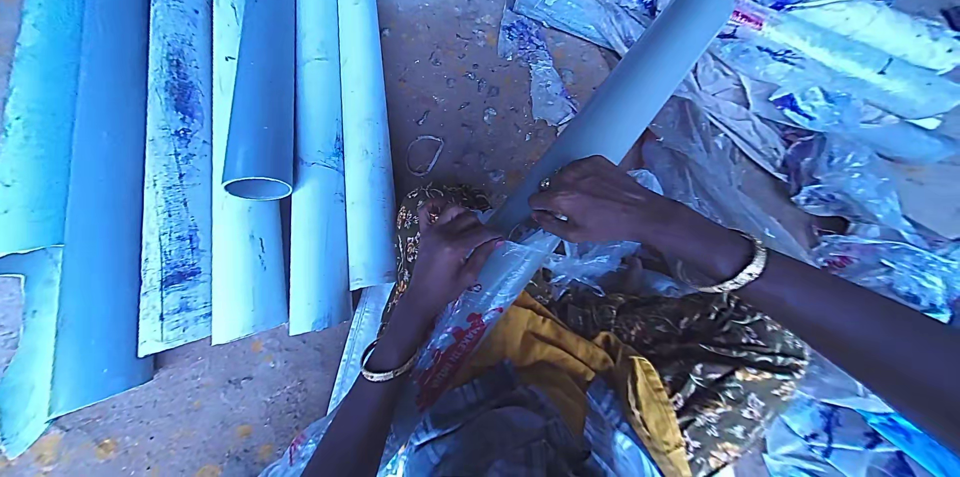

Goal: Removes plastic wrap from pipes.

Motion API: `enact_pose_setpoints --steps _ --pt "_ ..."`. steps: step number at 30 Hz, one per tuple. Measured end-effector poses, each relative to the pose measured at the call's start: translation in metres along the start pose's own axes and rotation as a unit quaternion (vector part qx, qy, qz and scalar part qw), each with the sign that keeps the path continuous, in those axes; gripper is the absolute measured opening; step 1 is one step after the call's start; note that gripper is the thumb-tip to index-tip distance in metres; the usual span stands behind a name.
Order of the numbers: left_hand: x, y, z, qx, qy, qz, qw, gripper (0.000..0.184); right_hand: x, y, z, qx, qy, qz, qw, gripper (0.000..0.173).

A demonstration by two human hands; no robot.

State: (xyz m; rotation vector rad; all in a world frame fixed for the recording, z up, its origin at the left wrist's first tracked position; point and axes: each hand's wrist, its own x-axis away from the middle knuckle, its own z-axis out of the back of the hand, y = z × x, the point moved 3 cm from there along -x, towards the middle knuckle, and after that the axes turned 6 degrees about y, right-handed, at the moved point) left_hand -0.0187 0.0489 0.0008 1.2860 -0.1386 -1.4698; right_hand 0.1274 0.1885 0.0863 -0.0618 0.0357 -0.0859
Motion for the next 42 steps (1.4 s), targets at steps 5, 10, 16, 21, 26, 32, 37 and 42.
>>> enact_pose_setpoints --steps 5,10,16,21,26,32,37,42 --pt "0.000 0.000 -0.001 0.004 -0.002 0.008 1.000 0.019 0.011 -0.007 -0.004 0.007 0.039 -0.010 0.999 0.030" --pt "0.001 0.001 -0.003 0.017 -0.008 0.021 1.000 0.019 0.033 -0.016 -0.015 0.013 0.107 -0.061 0.992 0.034" --pt "0.001 0.003 -0.006 0.028 -0.026 0.022 0.999 0.019 0.046 -0.025 -0.019 0.031 0.112 -0.079 0.990 0.036" --pt "-0.001 -0.002 -0.007 0.043 -0.036 0.033 0.998 0.019 0.041 -0.034 -0.023 0.048 0.126 -0.086 0.987 0.034" --pt "-0.002 -0.007 -0.005 0.057 -0.045 0.050 0.996 0.017 0.033 -0.046 -0.024 0.079 0.131 -0.094 0.984 0.032" --pt "-0.005 -0.009 -0.005 0.069 -0.061 0.058 0.994 0.017 0.030 -0.052 -0.026 0.072 0.118 -0.104 0.985 0.030" --pt "-0.006 -0.011 -0.003 0.069 -0.072 0.053 0.994 0.017 0.033 -0.049 -0.023 0.055 0.125 -0.080 0.987 0.031" --pt "0.001 -0.001 -0.011 0.082 -0.082 0.029 0.993 0.019 0.047 -0.038 -0.021 0.058 0.130 0.004 0.990 0.032"
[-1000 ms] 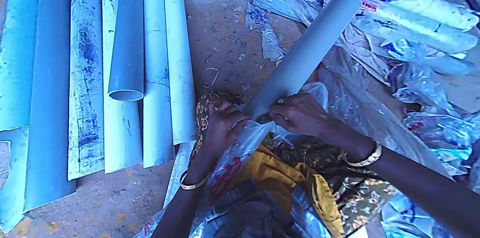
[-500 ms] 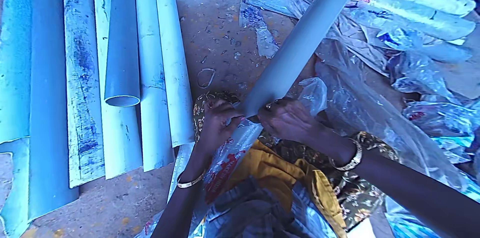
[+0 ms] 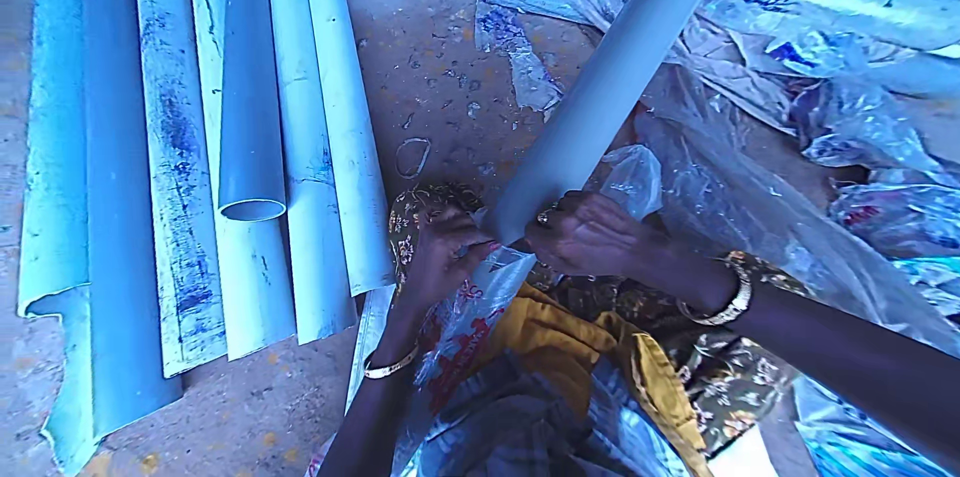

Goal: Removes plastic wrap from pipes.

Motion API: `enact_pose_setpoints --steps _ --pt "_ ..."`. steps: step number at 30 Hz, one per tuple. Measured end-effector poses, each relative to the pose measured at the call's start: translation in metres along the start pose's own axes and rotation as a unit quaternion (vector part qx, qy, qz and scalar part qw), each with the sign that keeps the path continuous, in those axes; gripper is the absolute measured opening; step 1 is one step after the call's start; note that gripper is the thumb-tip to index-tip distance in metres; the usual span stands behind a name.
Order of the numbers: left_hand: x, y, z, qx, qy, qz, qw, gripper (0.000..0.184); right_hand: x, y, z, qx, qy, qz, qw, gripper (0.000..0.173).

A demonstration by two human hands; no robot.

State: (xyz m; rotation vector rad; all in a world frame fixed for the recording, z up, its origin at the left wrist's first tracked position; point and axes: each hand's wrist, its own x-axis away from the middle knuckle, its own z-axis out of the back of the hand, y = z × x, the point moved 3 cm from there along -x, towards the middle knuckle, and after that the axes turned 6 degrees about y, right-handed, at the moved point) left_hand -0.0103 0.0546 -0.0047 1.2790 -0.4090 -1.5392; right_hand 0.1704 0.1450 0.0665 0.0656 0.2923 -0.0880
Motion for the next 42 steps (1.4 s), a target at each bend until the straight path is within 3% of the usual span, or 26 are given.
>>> enact_pose_setpoints --steps 10,23,27,29,31,32,33,34,36,38,39,40,42 --pt "0.005 0.009 -0.009 0.012 -0.018 -0.011 1.000 0.019 0.021 0.012 0.000 -0.036 0.035 0.044 0.998 0.034" --pt "0.006 0.019 -0.016 0.036 -0.054 -0.013 0.998 0.024 0.067 0.026 0.013 -0.009 0.019 -0.004 1.000 0.042" --pt "0.003 0.017 -0.007 0.069 0.001 -0.035 0.997 0.035 0.090 0.033 0.032 0.020 0.021 -0.037 0.999 0.041" --pt "0.001 0.016 -0.007 0.086 0.057 -0.031 0.994 0.042 0.107 0.036 0.046 0.019 0.026 -0.126 0.992 0.046" --pt "0.002 0.012 -0.008 0.127 0.121 0.003 0.985 0.043 0.115 0.040 0.057 -0.063 0.046 -0.297 0.952 0.050" --pt "0.002 0.011 -0.009 0.143 0.147 0.027 0.978 0.043 0.116 0.042 0.059 -0.157 0.072 -0.398 0.901 0.048" --pt "0.002 0.012 -0.010 0.153 0.169 0.051 0.972 0.045 0.112 0.038 0.058 -0.288 0.111 -0.474 0.824 0.040" --pt "0.005 0.013 -0.011 0.151 0.184 0.067 0.969 0.045 0.107 0.029 0.052 -0.434 0.159 -0.515 0.722 0.040" --pt "0.007 0.015 -0.013 0.139 0.201 0.071 0.967 0.045 0.087 0.000 0.033 -0.668 0.200 -0.471 0.540 0.047" --pt "0.007 0.016 -0.013 0.130 0.208 0.067 0.967 0.045 0.061 -0.031 0.011 -0.801 0.180 -0.379 0.426 0.056" --pt "0.007 0.016 -0.013 0.129 0.212 0.067 0.966 0.046 0.047 -0.046 0.001 -0.820 0.166 -0.371 0.402 0.057" --pt "0.007 0.016 -0.013 0.131 0.214 0.071 0.965 0.048 0.034 -0.059 -0.005 -0.810 0.152 -0.398 0.403 0.052" --pt "0.008 0.016 -0.014 0.149 0.219 0.089 0.960 0.055 0.009 -0.075 -0.014 -0.730 0.103 -0.478 0.477 0.036"
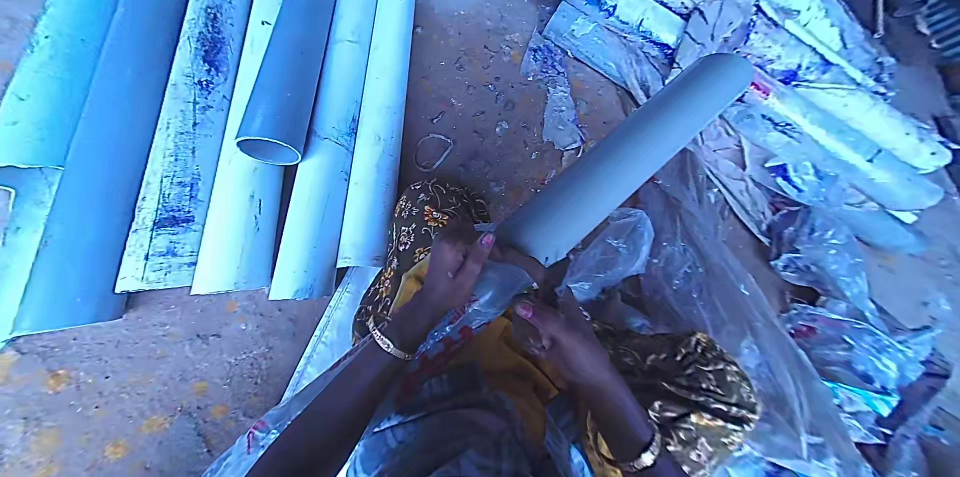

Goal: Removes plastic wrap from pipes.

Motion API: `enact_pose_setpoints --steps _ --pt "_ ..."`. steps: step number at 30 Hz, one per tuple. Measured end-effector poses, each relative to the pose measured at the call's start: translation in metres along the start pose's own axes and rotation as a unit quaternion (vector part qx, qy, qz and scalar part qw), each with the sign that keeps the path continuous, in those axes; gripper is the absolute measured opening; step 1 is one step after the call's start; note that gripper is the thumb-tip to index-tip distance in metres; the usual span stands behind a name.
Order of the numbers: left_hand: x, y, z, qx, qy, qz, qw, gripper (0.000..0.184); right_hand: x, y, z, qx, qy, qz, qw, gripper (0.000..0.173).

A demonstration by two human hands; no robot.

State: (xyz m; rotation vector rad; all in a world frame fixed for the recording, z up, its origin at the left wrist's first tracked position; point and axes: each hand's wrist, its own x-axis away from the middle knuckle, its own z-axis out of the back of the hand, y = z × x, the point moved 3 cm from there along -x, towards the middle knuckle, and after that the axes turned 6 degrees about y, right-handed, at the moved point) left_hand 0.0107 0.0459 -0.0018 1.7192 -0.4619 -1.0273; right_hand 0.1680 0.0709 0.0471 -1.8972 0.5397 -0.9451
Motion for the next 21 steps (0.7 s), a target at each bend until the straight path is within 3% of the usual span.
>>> enact_pose_setpoints --steps 3,5,11,13,15,16,19,21 --pt "0.002 0.000 -0.002 0.023 0.013 0.049 0.998 0.054 -0.008 0.001 -0.019 0.133 0.052 -0.018 0.990 0.018" --pt "0.001 -0.001 -0.003 0.033 0.020 0.064 0.997 0.051 -0.011 0.009 -0.017 0.056 0.039 -0.043 0.997 0.006" --pt "0.005 0.004 -0.011 -0.069 0.029 0.051 0.996 0.061 0.006 0.038 -0.001 -0.063 -0.020 -0.025 0.998 0.010" --pt "0.001 -0.001 0.005 -0.045 0.120 0.084 0.988 0.051 0.028 0.036 0.009 -0.091 -0.049 0.010 0.995 0.009" --pt "-0.019 -0.019 0.060 -0.016 0.256 0.141 0.956 0.046 0.062 0.015 0.031 -0.097 -0.113 0.079 0.986 0.012" --pt "-0.021 -0.023 0.083 -0.011 0.273 0.159 0.949 0.045 0.079 0.005 0.048 -0.092 -0.095 0.095 0.987 0.013" --pt "-0.029 -0.016 0.071 -0.023 0.192 0.201 0.960 0.042 0.093 0.005 0.080 -0.053 0.062 0.093 0.992 0.017" --pt "-0.032 -0.013 0.053 -0.111 0.086 0.268 0.953 0.050 0.086 0.003 0.074 -0.032 0.091 0.125 0.987 0.025"
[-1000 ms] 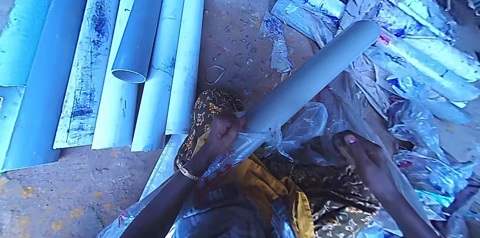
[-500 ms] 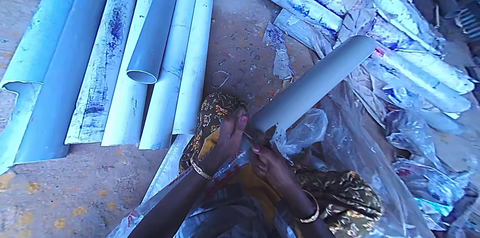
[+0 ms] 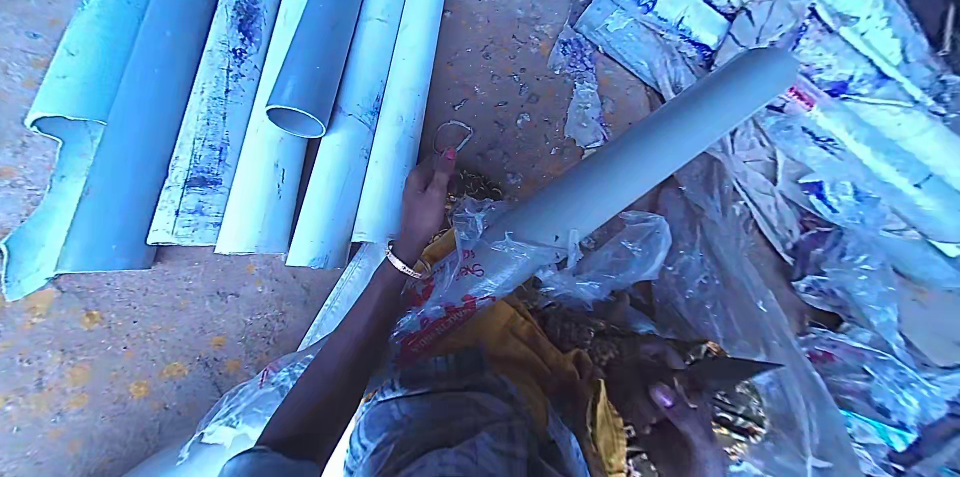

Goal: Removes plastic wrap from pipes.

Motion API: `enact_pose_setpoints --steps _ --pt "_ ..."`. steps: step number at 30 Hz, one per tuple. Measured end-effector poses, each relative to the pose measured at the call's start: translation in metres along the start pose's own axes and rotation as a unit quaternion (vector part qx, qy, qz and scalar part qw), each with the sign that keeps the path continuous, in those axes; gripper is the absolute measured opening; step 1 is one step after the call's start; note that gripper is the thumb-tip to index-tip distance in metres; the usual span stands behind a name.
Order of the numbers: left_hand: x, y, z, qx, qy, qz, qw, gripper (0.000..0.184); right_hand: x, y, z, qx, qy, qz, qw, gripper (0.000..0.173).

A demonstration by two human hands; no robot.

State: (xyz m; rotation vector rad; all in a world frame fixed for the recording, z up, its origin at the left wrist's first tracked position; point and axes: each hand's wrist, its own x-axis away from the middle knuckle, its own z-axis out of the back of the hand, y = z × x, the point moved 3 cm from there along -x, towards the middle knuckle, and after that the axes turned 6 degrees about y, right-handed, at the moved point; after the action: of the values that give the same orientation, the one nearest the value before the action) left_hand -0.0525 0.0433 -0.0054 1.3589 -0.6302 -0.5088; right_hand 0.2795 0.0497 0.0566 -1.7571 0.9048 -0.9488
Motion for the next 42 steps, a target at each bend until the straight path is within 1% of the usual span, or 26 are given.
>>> enact_pose_setpoints --steps 2,3,4,6,7,9,11,13,14,16,17,18,19,21,23,25,27,29,31,32,33,36,38,39,40,42 --pt "0.004 0.008 0.002 -0.125 -0.088 0.069 0.986 0.060 -0.010 0.003 -0.021 0.002 0.006 0.044 0.999 0.029" --pt "0.007 0.014 0.006 -0.177 -0.140 0.093 0.970 0.060 -0.017 0.004 -0.034 0.009 0.028 0.057 0.998 0.026" --pt "0.010 0.018 0.008 -0.214 -0.195 0.101 0.952 0.060 -0.025 0.006 -0.048 0.024 0.051 0.070 0.996 0.021" --pt "0.022 0.025 0.010 -0.232 -0.304 0.098 0.919 0.053 -0.041 0.011 -0.071 0.056 0.059 0.104 0.991 0.013" --pt "0.027 0.029 0.007 -0.240 -0.333 0.090 0.908 0.052 -0.050 0.014 -0.081 0.074 0.057 0.129 0.987 0.014" --pt "0.035 0.029 0.001 -0.257 -0.334 0.063 0.905 0.054 -0.064 0.022 -0.095 0.148 0.053 0.205 0.966 0.015" --pt "0.037 0.028 -0.004 -0.257 -0.284 -0.011 0.924 0.039 -0.074 0.028 -0.104 0.267 0.052 0.269 0.924 0.024" --pt "0.037 0.029 -0.005 -0.264 -0.265 -0.075 0.924 0.032 -0.074 0.033 -0.112 0.426 0.068 0.271 0.860 0.033" --pt "0.036 0.029 -0.005 -0.263 -0.263 -0.096 0.923 0.031 -0.073 0.034 -0.118 0.497 0.072 0.265 0.823 0.034" --pt "0.036 0.024 -0.005 -0.253 -0.250 -0.124 0.926 0.027 -0.073 0.036 -0.124 0.577 0.076 0.278 0.765 0.027" --pt "0.034 0.021 -0.005 -0.246 -0.241 -0.126 0.930 0.025 -0.075 0.036 -0.124 0.587 0.074 0.287 0.753 0.021" --pt "0.034 0.019 -0.006 -0.240 -0.234 -0.118 0.935 0.025 -0.077 0.035 -0.121 0.578 0.063 0.290 0.760 0.017" --pt "0.034 0.016 -0.006 -0.234 -0.225 -0.107 0.940 0.024 -0.079 0.035 -0.114 0.554 0.044 0.288 0.780 0.016" --pt "0.031 0.013 -0.006 -0.223 -0.195 -0.089 0.951 0.023 -0.084 0.034 -0.097 0.477 -0.014 0.257 0.840 0.015" --pt "0.029 0.009 -0.006 -0.207 -0.158 -0.076 0.963 0.022 -0.077 0.030 -0.083 0.391 -0.065 0.209 0.894 0.009" --pt "0.026 0.001 -0.006 -0.183 -0.118 -0.089 0.972 0.021 -0.061 0.027 -0.060 0.338 -0.093 0.176 0.920 0.008" --pt "0.021 -0.003 -0.007 -0.158 -0.088 -0.095 0.979 0.021 -0.044 0.026 -0.036 0.305 -0.074 0.147 0.938 0.015" --pt "0.021 -0.002 -0.010 -0.146 -0.082 -0.064 0.984 0.025 -0.029 0.024 -0.027 0.251 0.012 0.123 0.960 0.021" --pt "0.023 0.000 -0.012 -0.135 -0.084 -0.038 0.986 0.026 -0.026 0.013 -0.032 0.212 0.121 0.150 0.958 0.025" --pt "0.024 0.001 -0.013 -0.131 -0.083 -0.036 0.987 0.027 -0.028 0.005 -0.039 0.222 0.147 0.179 0.947 0.025" --pt "0.024 0.002 -0.014 -0.128 -0.081 -0.039 0.988 0.027 -0.033 -0.002 -0.048 0.239 0.150 0.210 0.936 0.022" --pt "0.028 0.006 -0.013 -0.134 -0.095 -0.039 0.986 0.024 -0.052 -0.004 -0.086 0.364 0.101 0.258 0.889 0.011" --pt "0.028 0.011 -0.012 -0.141 -0.105 -0.041 0.984 0.023 -0.064 0.005 -0.105 0.459 0.067 0.248 0.851 0.012" --pt "0.028 0.013 -0.011 -0.144 -0.111 -0.040 0.983 0.024 -0.068 0.009 -0.110 0.486 0.053 0.235 0.840 0.012" --pt "0.027 0.015 -0.010 -0.145 -0.116 -0.039 0.982 0.025 -0.071 0.012 -0.113 0.498 0.041 0.225 0.836 0.011" --pt "0.025 0.017 -0.008 -0.147 -0.133 -0.019 0.980 0.027 -0.073 0.018 -0.117 0.485 0.021 0.219 0.846 0.010"
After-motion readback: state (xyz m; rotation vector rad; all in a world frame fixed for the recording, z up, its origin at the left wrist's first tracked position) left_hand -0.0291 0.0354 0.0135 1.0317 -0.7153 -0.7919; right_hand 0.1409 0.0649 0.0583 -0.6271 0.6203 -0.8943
